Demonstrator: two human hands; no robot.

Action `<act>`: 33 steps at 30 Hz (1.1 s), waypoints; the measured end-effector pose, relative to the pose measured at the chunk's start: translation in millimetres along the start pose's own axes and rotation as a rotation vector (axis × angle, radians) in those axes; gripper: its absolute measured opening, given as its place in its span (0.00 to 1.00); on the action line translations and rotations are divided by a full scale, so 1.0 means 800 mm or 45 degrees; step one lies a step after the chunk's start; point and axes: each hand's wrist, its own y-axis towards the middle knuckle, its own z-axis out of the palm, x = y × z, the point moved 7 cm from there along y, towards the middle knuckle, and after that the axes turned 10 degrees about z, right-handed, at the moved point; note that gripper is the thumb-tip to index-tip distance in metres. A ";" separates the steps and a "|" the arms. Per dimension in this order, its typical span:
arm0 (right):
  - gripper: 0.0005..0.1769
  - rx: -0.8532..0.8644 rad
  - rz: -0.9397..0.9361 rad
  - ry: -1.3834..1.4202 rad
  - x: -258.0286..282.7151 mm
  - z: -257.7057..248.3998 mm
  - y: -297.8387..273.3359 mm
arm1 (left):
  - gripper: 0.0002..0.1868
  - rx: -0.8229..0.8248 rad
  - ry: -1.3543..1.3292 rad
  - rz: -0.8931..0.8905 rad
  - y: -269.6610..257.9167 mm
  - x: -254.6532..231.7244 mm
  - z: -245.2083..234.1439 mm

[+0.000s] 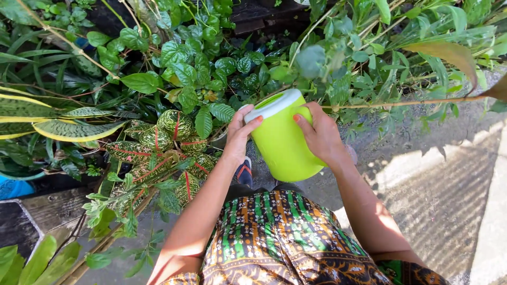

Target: Watering various plants in a garden using a green watering can

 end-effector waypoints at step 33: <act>0.12 0.202 -0.472 0.011 0.107 0.058 0.041 | 0.31 -0.216 -0.223 0.034 -0.019 -0.039 -0.090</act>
